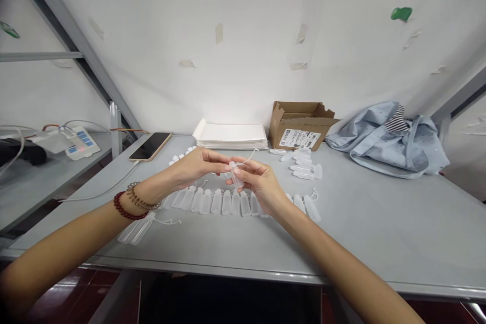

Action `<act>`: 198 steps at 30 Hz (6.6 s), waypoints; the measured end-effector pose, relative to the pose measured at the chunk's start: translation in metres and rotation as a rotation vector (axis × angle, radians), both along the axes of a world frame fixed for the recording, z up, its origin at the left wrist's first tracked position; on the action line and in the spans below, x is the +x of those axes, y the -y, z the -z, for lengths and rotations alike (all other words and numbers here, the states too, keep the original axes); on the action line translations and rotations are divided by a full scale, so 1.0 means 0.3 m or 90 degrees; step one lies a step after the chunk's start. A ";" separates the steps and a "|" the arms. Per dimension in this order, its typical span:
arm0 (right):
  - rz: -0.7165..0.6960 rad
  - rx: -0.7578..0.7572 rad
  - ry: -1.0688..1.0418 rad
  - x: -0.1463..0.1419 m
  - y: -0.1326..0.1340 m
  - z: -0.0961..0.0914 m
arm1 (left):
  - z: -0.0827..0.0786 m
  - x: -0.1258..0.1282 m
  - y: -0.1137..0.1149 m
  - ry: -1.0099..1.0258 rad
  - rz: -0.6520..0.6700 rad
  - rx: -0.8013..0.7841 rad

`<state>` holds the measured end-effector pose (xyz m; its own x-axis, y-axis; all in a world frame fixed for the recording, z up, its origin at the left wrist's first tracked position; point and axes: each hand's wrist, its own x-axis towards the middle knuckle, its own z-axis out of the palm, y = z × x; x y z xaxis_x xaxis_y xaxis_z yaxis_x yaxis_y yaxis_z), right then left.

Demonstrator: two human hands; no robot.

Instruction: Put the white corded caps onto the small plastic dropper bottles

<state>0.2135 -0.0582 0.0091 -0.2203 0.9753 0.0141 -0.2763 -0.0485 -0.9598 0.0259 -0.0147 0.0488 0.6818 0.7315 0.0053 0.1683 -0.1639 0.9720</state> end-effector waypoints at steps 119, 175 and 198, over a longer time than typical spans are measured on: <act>0.212 0.518 0.624 0.073 -0.041 -0.058 | -0.017 0.001 -0.089 0.004 -0.110 0.112; -0.035 0.004 -0.135 0.019 0.001 -0.037 | 0.005 0.052 0.054 0.029 -0.055 0.313; -0.121 0.217 0.358 -0.063 0.096 -0.038 | -0.019 -0.225 0.257 -0.472 0.024 0.533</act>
